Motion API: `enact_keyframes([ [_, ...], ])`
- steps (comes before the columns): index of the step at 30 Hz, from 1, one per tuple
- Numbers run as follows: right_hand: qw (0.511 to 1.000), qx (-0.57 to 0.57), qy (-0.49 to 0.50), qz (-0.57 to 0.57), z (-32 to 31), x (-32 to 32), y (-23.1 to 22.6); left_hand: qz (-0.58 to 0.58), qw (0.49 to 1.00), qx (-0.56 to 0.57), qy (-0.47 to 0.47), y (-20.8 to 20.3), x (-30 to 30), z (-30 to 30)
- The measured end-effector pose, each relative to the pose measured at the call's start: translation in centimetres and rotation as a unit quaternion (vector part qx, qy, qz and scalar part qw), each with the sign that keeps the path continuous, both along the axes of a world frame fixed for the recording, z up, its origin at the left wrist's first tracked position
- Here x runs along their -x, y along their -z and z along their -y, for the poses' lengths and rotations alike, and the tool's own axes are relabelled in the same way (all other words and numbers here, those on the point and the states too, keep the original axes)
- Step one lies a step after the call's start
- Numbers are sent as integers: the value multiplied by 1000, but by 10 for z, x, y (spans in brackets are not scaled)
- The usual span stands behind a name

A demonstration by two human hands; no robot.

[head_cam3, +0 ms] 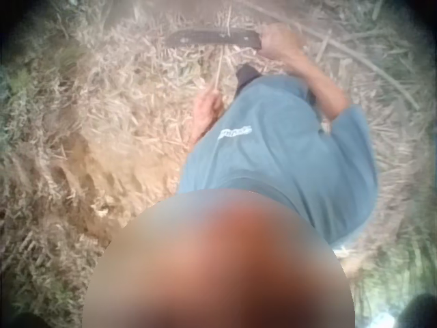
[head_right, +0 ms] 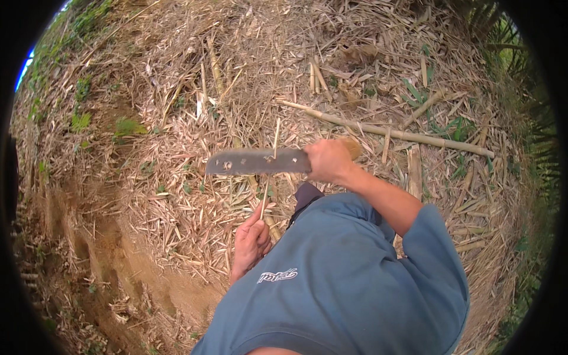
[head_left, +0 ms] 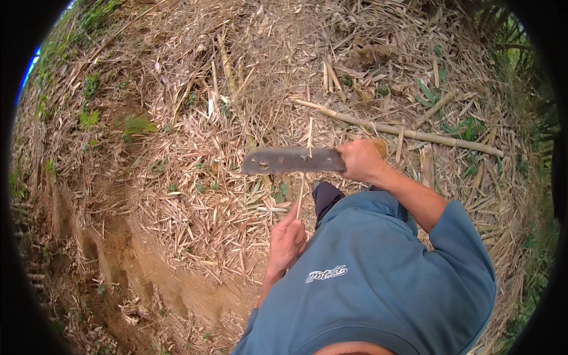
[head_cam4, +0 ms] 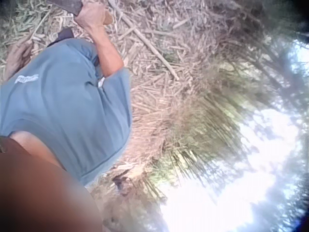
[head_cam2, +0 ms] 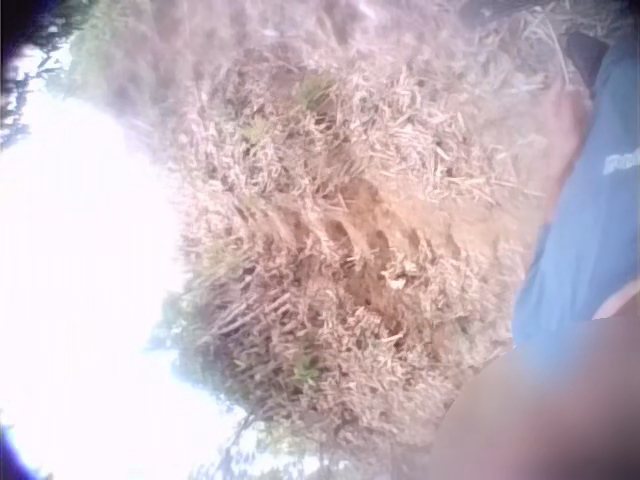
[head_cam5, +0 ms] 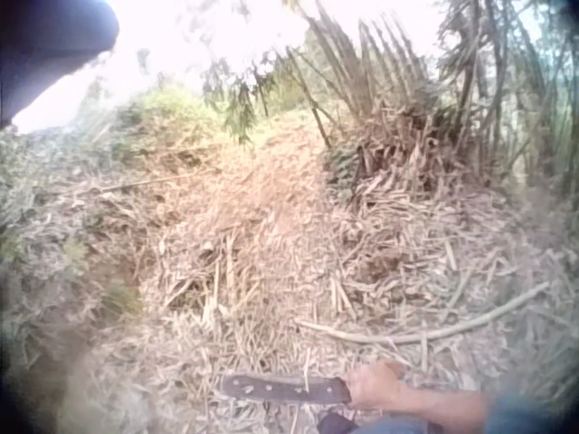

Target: The person uses a machete to split a bamboo stick into thin strips. They hold the bamboo with one hand and repeatedly strike it with the machete to separate the fibers, producing multiple thin strips that fall to the ground.

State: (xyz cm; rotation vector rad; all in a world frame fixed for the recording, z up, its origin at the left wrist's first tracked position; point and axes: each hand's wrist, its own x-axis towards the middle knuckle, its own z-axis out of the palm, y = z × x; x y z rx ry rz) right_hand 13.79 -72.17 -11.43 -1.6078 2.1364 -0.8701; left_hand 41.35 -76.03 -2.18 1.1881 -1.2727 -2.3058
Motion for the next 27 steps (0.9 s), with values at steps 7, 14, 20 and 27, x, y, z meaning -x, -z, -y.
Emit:
enact_keyframes([
  [7, 993, -70, 98, 3, 12, 25, 2, -19, 998, 29, 44, -1, -13, -5],
  [14, 946, -49, 253, 198, 20, 70, 41, -27, 998, -49, 42, -19, -2, 1],
  [20, 985, 22, 137, 107, -3, 9, 6, -58, 993, -101, -15, -6, 4, 6],
  [27, 996, 68, 10, -55, -9, -21, -6, 41, 998, 21, 30, 6, 6, 10],
])
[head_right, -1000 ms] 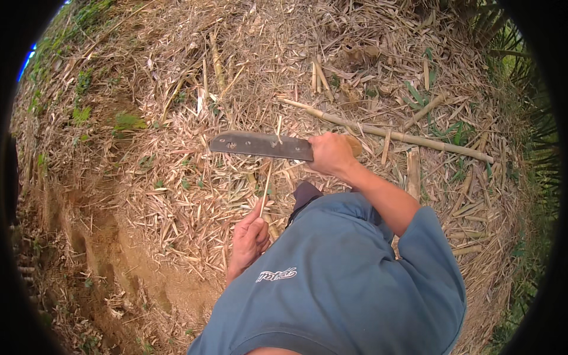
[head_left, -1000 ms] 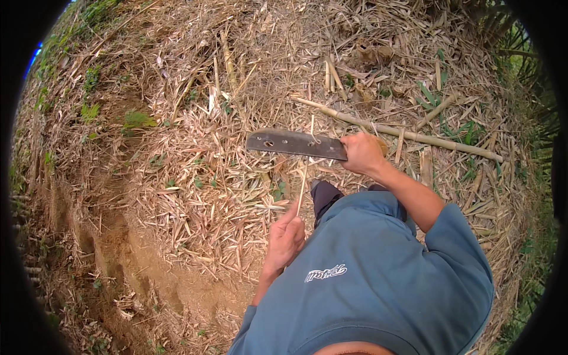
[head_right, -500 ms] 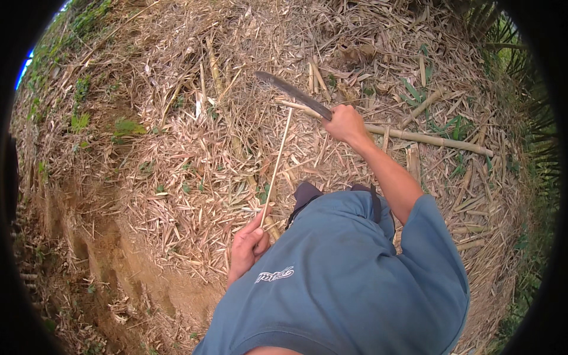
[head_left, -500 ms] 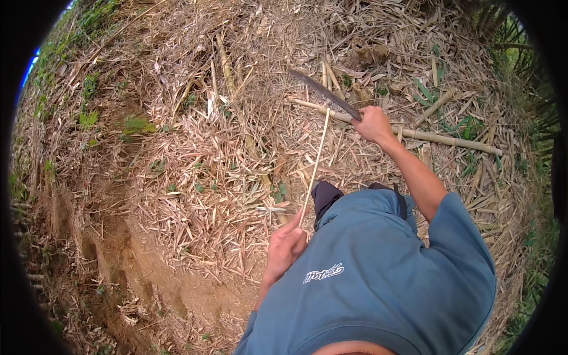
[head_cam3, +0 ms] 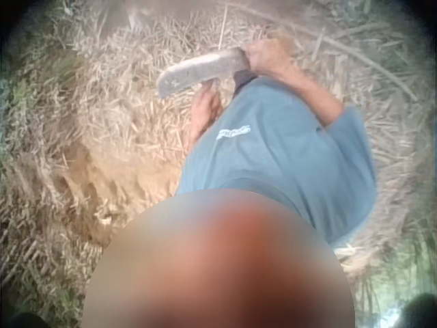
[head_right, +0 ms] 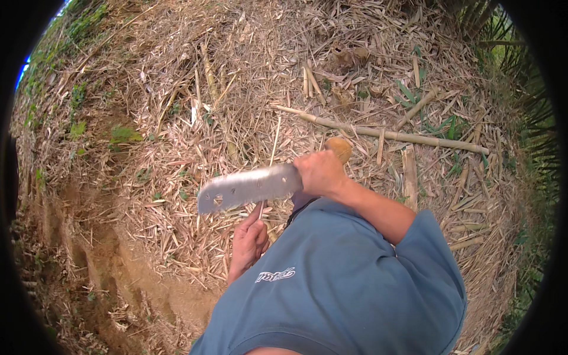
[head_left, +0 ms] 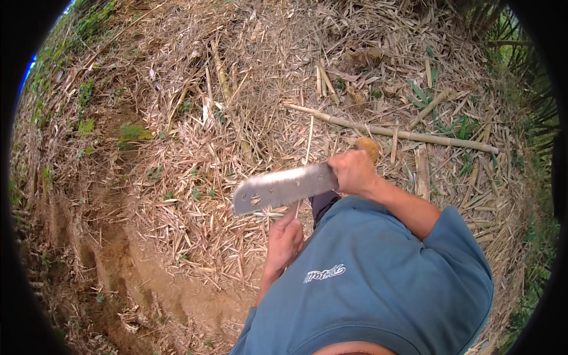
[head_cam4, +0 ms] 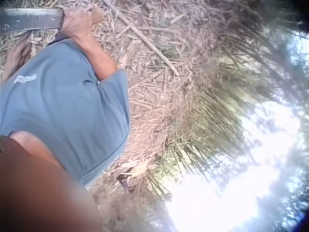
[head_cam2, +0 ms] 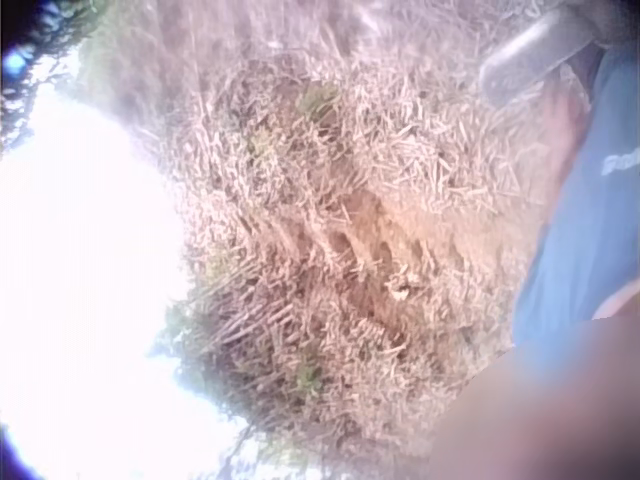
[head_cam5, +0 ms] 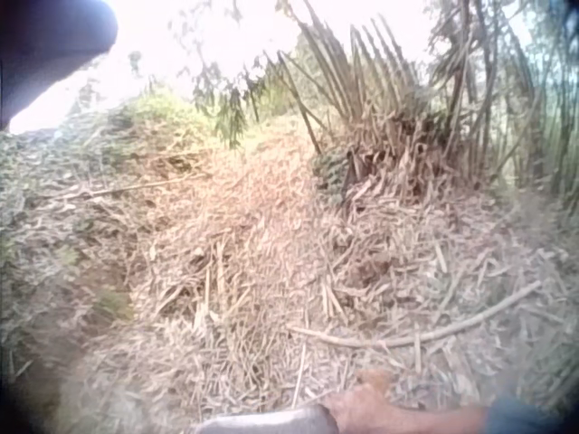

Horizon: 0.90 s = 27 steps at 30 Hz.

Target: The person uses a machete to split a bamboo stick into thin strips. They hold the bamboo with one hand and repeatedly strike it with the machete to separate the fibers, producing multiple thin strips that fall to the ground.

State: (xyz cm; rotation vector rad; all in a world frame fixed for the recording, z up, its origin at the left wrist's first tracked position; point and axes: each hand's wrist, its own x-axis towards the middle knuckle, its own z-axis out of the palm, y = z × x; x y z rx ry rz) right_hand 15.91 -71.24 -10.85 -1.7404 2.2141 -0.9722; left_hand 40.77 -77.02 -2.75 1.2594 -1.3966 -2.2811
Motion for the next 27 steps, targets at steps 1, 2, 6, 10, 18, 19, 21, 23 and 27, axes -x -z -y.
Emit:
enact_keyframes([
  [1, 1000, 0, 24, -5, 3, 8, 3, -12, 1000, 8, 10, -3, -4, -3],
  [2, 996, -32, 77, 33, 10, 20, 11, -25, 999, 16, 18, -5, -8, -5],
  [6, 947, -65, 205, 237, 27, 66, 46, -49, 997, -33, 51, -7, -22, -4],
  [10, 806, 23, 183, 563, 31, 66, 32, -40, 994, -95, 41, -20, -9, 2],
  [18, 770, 84, 110, 623, 37, 56, 17, -88, 988, -104, 75, -23, -6, 13],
  [19, 756, 92, 118, 637, 37, 53, 13, -125, 980, -147, 51, -16, -10, 16],
  [21, 719, 112, 130, 673, 37, 47, 8, -242, 955, -170, -7, -5, -9, 15],
  [23, 670, 135, 136, 718, 38, 40, 8, -409, 892, -191, -34, 10, -3, 14],
  [27, 616, 181, 210, 737, 45, 22, 5, -308, 947, 28, -85, 12, 20, 19],
])
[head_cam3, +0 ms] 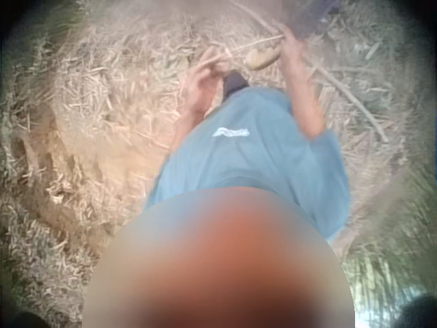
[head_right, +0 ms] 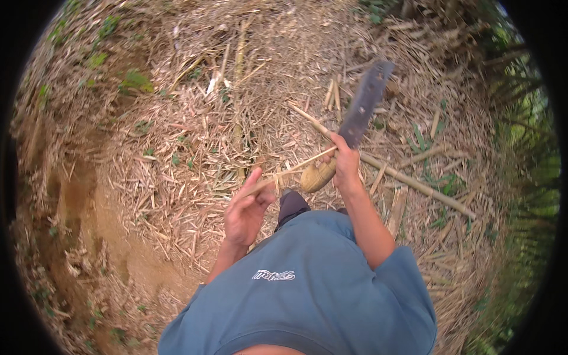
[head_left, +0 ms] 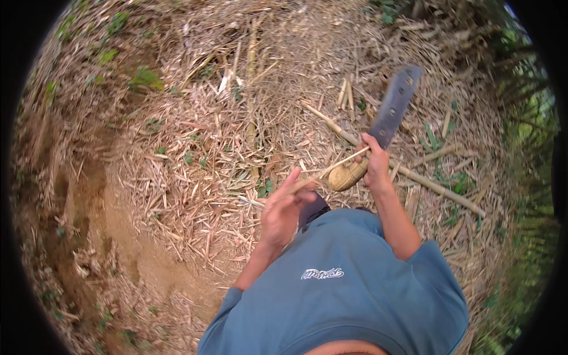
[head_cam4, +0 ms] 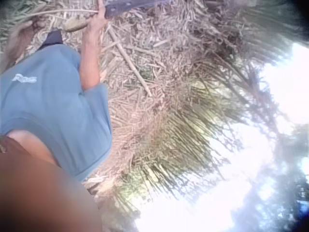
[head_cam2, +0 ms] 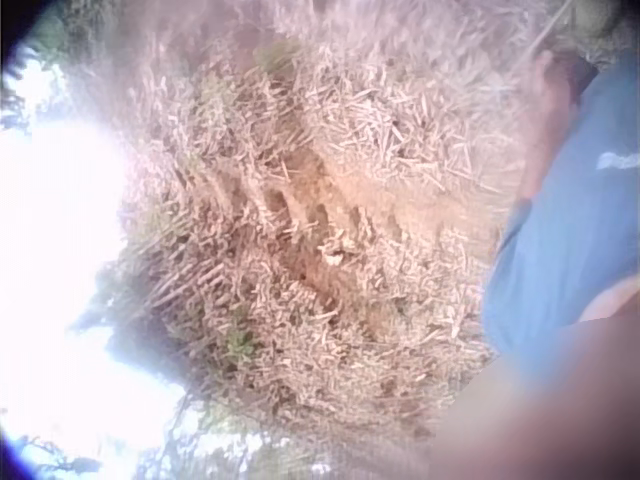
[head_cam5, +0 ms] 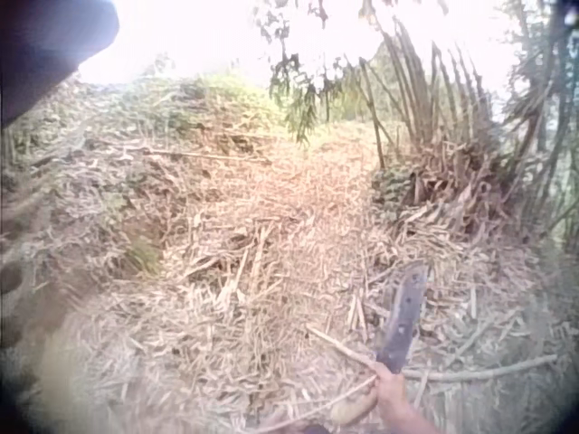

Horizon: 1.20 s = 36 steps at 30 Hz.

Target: The person uses a machete to split a bamboo stick into thin strips. They hold the bamboo with one hand and repeatedly strike it with the machete to separate the fibers, producing multiple thin strips that fall to the ground.

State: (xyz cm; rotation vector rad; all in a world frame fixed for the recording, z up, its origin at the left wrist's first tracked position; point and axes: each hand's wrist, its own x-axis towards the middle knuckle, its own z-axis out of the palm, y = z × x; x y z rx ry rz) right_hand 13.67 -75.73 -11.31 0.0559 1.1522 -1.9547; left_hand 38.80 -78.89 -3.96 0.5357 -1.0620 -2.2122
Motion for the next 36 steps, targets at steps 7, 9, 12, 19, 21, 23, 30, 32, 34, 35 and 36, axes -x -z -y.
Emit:
enact_keyframes([
  [7, 998, 52, 33, -5, -1, -33, 6, 74, 980, 131, -134, 18, 42, 7],
  [9, 998, 46, 2, -33, -4, -39, 10, 58, 973, 118, -191, 16, 53, 13],
  [12, 998, 47, -11, -46, -8, -37, 14, 32, 967, 81, -239, 10, 55, 31],
  [19, 811, -194, -99, -543, -39, -26, 13, 155, 986, -33, -57, -19, 22, 43],
  [21, 716, -169, -70, -674, -37, -26, 14, 176, 983, -50, -20, -16, 18, 36],
  [23, 656, -149, -77, -736, -36, -32, -7, 202, 978, -56, 12, -20, 14, 28],
  [30, 594, -65, -149, -788, -30, -47, -14, 190, 969, -155, 41, -7, -7, 5],
  [32, 596, -92, -160, -781, -27, -44, -18, 171, 964, -194, 64, -10, -17, 4],
  [34, 610, -148, -161, -761, -24, -37, -27, 118, 965, -205, 115, -23, -23, 4],
  [35, 603, -153, -180, -762, -25, -39, -25, 107, 961, -229, 109, -21, -27, 2],
  [36, 596, -156, -194, -763, -24, -40, -25, 97, 958, -249, 105, -20, -30, 1],
])
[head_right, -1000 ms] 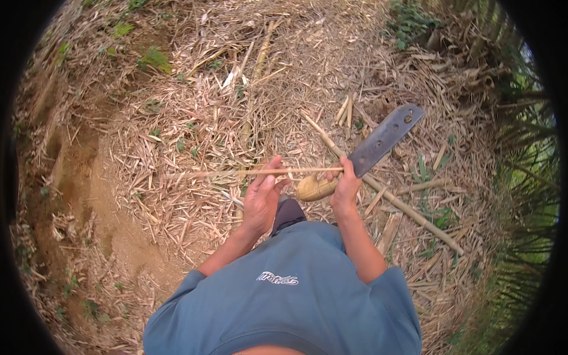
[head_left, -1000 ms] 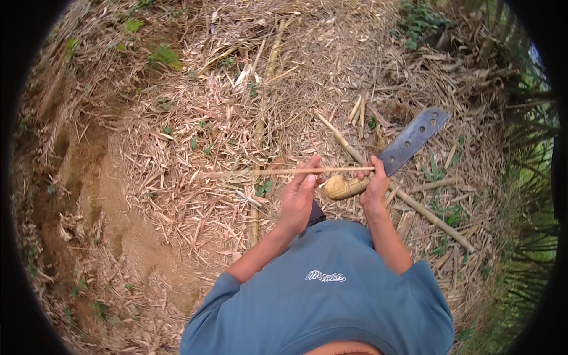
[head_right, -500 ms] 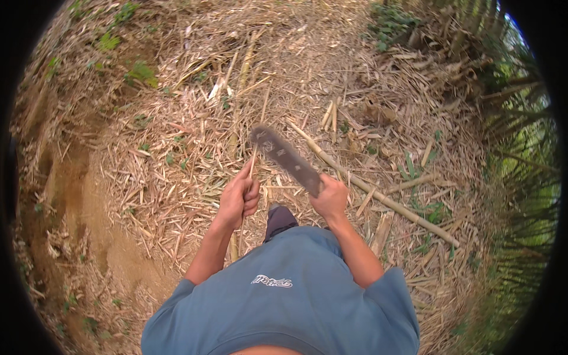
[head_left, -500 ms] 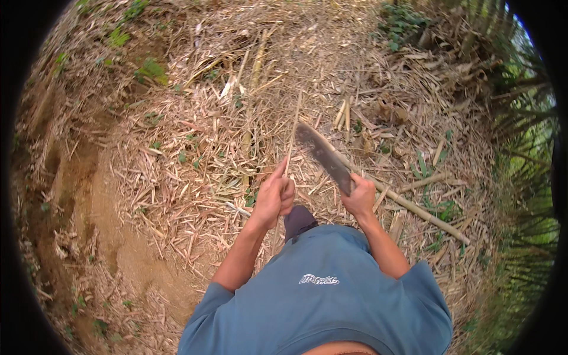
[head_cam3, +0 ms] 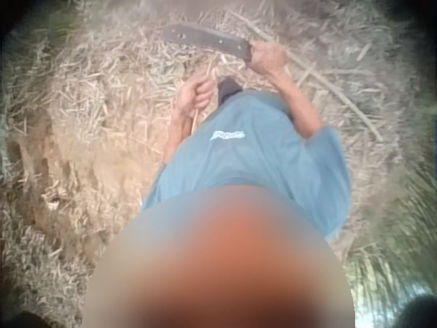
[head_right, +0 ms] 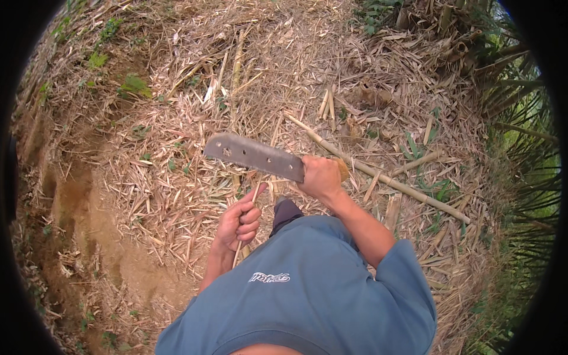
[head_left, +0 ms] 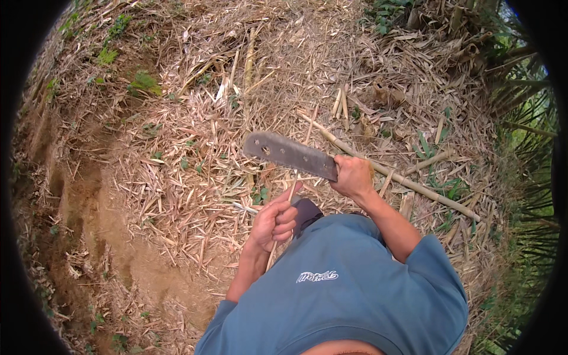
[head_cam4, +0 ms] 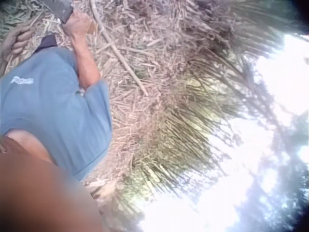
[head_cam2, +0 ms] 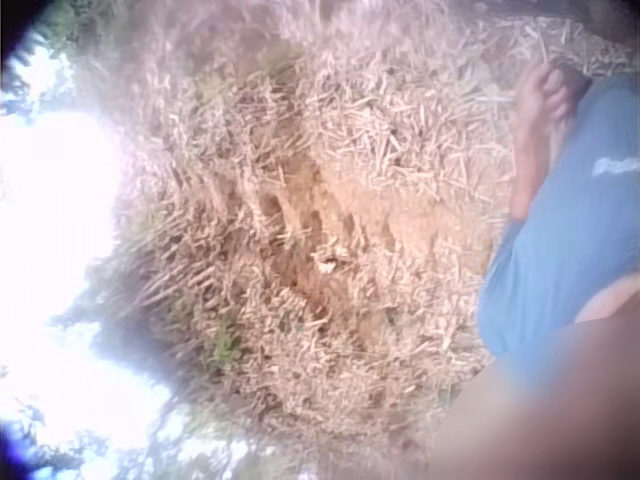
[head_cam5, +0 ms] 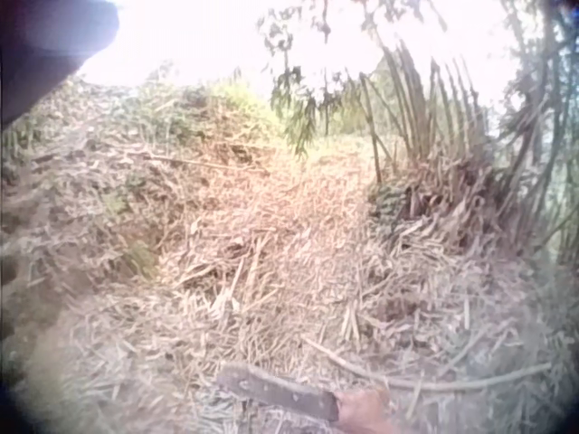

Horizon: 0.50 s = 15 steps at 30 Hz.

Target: The person uses a machete to split a bamboo stick into thin strips. They hold the bamboo with one hand and repeatedly strike it with the machete to separate the fibers, producing multiple thin strips that fall to the ground.

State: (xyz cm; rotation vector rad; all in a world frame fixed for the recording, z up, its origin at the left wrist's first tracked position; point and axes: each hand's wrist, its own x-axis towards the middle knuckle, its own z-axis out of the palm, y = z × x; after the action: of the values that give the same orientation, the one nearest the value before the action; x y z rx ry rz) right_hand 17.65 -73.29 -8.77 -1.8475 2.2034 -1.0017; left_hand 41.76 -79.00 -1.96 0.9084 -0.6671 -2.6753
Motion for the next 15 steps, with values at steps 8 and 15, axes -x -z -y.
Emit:
enact_keyframes([
  [8, 1000, -19, -19, 1, 9, -3, 16, 2, 998, -59, -14, 12, -20, -10],
  [15, 997, -16, -77, 3, 1, -15, 18, -19, 992, -118, -28, 23, -22, -4],
])
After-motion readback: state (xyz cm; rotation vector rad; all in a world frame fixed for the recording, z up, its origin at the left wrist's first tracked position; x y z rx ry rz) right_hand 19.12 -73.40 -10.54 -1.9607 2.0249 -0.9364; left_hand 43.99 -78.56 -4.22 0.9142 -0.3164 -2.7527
